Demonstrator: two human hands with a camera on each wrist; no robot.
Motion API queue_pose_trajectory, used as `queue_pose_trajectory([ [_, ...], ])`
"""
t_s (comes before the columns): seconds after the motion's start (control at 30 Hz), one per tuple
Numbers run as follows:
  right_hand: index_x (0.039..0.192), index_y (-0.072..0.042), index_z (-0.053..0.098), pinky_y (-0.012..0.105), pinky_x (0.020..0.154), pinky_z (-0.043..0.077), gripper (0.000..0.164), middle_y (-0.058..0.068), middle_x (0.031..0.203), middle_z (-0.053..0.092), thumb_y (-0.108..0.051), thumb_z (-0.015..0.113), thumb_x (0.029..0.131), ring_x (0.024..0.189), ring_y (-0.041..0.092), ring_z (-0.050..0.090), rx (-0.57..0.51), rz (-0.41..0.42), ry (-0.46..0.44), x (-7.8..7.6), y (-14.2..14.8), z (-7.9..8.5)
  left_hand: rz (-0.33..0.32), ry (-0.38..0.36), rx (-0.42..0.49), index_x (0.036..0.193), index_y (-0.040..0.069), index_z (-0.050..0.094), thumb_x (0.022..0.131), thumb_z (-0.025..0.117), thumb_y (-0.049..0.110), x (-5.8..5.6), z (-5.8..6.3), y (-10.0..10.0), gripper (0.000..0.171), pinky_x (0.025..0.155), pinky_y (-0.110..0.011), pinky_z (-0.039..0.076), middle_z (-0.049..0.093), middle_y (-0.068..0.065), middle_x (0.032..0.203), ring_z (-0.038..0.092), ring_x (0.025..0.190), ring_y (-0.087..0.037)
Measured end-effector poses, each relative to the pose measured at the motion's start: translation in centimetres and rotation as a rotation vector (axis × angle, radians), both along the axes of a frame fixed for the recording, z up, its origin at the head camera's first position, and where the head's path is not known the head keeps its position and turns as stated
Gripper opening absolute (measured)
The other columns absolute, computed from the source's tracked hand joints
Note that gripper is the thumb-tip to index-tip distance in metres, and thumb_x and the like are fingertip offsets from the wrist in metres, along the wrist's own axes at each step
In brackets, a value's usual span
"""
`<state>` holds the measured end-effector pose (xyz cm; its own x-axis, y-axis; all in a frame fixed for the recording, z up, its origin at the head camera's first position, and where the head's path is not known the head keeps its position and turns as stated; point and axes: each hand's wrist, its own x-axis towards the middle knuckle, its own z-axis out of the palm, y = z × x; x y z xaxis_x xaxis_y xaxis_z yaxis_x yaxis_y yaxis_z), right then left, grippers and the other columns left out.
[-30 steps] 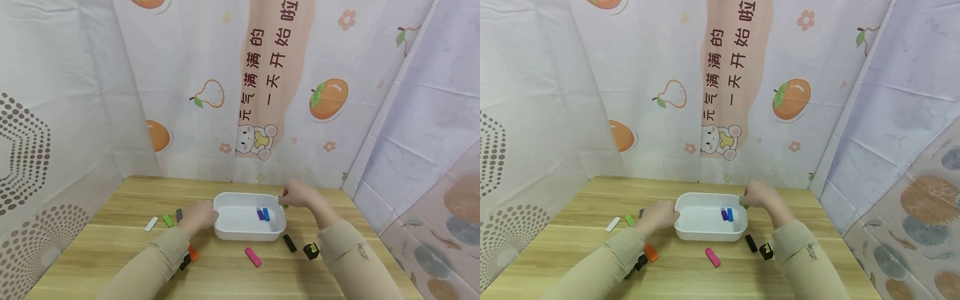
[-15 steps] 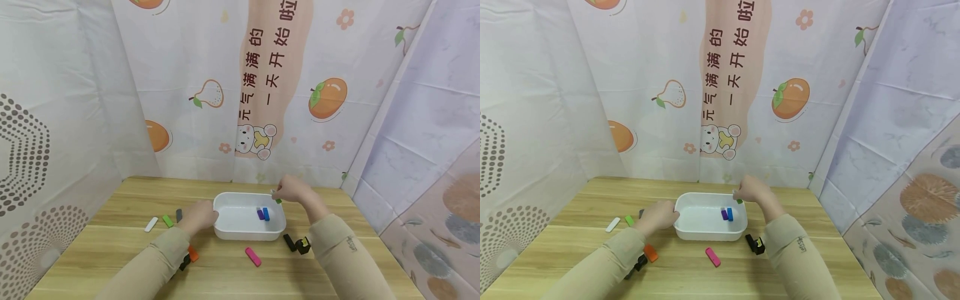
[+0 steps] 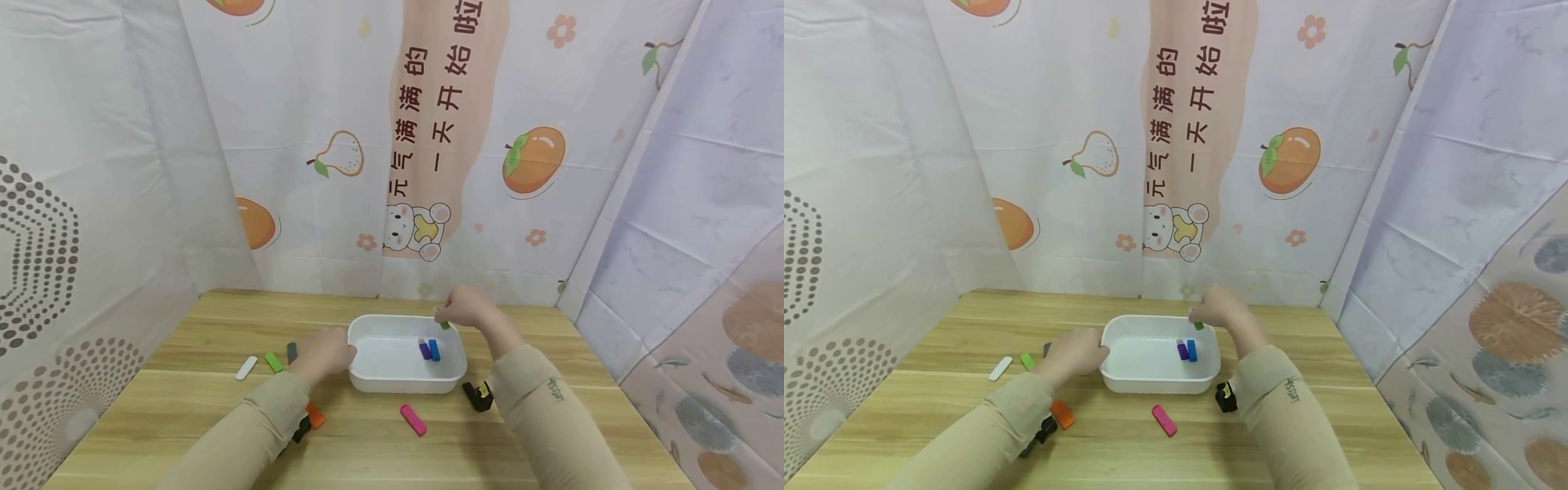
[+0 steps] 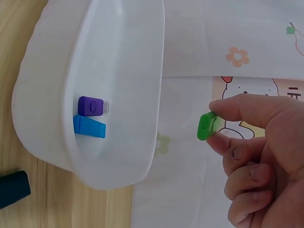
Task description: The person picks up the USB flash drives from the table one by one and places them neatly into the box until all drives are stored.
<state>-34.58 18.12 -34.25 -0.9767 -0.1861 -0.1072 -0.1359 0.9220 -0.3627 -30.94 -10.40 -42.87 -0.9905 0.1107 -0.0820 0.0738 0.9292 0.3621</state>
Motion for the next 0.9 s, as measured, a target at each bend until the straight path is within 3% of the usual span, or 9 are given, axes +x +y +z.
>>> queue_pose_trajectory([
  [0.3, 0.065, -0.007, 0.069, 0.027, 0.051, 0.035, 0.025, -0.004, 0.05, 0.041, -0.029, 0.072, 0.076, 0.049, 0.013, 0.035, -0.016, -0.009, -0.026, -1.0, -0.8, -0.8, -0.005, -0.005, 0.011, 0.08, 0.012, 0.063, 0.086, 0.052, 0.027, 0.0, -0.1, -0.1, 0.02, 0.046, -0.033, 0.033, 0.052, -0.003, 0.062, 0.047, 0.053, -0.019],
  [0.67, 0.068, -0.007, 0.067, 0.03, 0.055, 0.041, 0.023, -0.002, 0.055, 0.046, -0.029, 0.075, 0.072, 0.054, 0.015, 0.042, -0.017, -0.068, -0.047, -1.7, -2.0, -2.0, -0.008, 0.002, 0.008, 0.083, 0.011, 0.065, 0.085, 0.052, 0.027, 0.1, -0.2, -0.2, 0.021, 0.047, -0.034, 0.035, 0.053, -0.003, 0.062, 0.048, 0.053, -0.019],
  [0.9, 0.076, -0.007, 0.064, 0.036, 0.069, 0.045, 0.024, 0.005, 0.076, 0.06, -0.028, 0.076, 0.072, 0.074, 0.022, 0.054, -0.03, -0.086, -0.083, -1.8, -2.4, -2.6, -0.01, -0.001, 0.011, 0.084, 0.011, 0.065, 0.086, 0.052, 0.028, 0.0, -0.2, -0.1, 0.021, 0.046, -0.033, 0.034, 0.053, -0.003, 0.062, 0.047, 0.052, -0.019],
])
